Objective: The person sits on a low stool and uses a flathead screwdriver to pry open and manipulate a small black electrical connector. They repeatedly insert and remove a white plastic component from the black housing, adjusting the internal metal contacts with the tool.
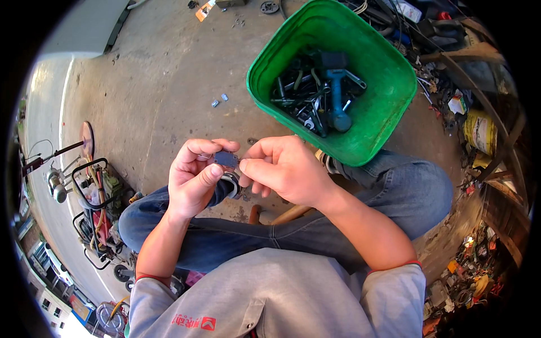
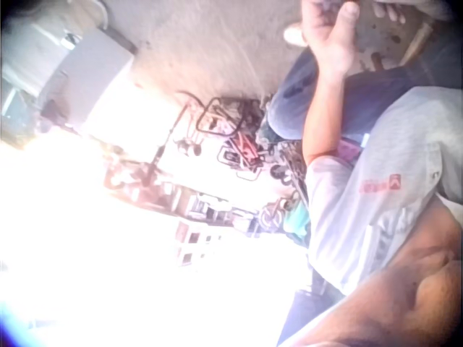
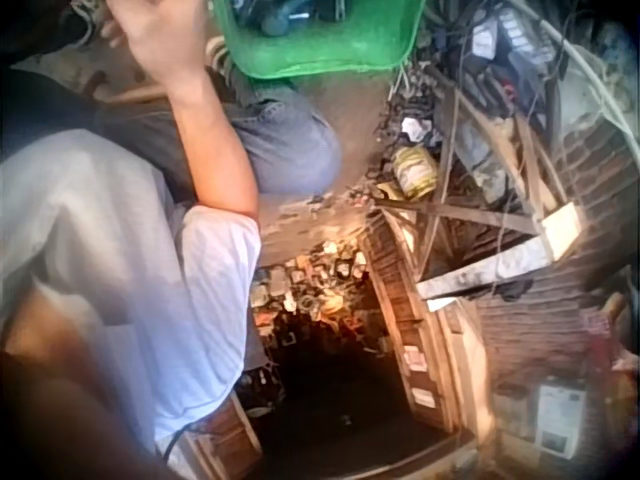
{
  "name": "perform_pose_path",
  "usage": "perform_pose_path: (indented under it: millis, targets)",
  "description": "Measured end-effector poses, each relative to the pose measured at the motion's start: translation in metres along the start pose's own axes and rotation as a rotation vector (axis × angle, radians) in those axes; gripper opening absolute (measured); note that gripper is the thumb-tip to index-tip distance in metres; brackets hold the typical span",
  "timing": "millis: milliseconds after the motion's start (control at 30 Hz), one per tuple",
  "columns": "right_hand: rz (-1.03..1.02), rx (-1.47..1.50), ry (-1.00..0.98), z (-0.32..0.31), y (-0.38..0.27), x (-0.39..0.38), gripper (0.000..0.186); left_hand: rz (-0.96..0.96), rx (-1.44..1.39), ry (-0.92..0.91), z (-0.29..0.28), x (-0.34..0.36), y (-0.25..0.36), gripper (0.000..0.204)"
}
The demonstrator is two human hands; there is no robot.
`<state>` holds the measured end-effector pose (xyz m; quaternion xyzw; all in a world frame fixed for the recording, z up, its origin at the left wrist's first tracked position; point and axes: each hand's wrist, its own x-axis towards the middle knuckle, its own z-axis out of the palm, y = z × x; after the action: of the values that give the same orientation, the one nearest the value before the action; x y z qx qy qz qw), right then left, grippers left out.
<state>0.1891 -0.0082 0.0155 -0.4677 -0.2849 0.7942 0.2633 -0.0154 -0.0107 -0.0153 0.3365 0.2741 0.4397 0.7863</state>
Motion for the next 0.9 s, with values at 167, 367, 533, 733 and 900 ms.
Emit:
perform_pose_path:
  millis: [167, 367, 533, 733, 900]
  targets:
    - [-0.011, -0.016, 0.04, 0.0, 0.0, -0.002, 0.016, 0.018, 0.051, 0.037, 0.005, 0.001, -0.002, 0.026]
    - [-0.084, -0.113, 0.081, 0.002, -0.008, -0.006, 0.018, 0.022, 0.03, 0.067, 0.01, 0.002, 0.0, 0.027]
    - [-0.508, -0.614, 0.213, 0.001, -0.018, -0.014, 0.02, 0.021, 0.093, 0.065, 0.009, 0.001, -0.001, 0.029]
    - [-0.759, -0.98, 0.201, 0.003, -0.015, -0.01, 0.02, 0.007, 0.172, 0.031, 0.01, -0.002, -0.004, 0.031]
    - [-0.823, -1.081, 0.236, 0.003, -0.011, -0.008, 0.019, -0.035, 0.196, 0.054, 0.013, 0.0, -0.004, 0.033]
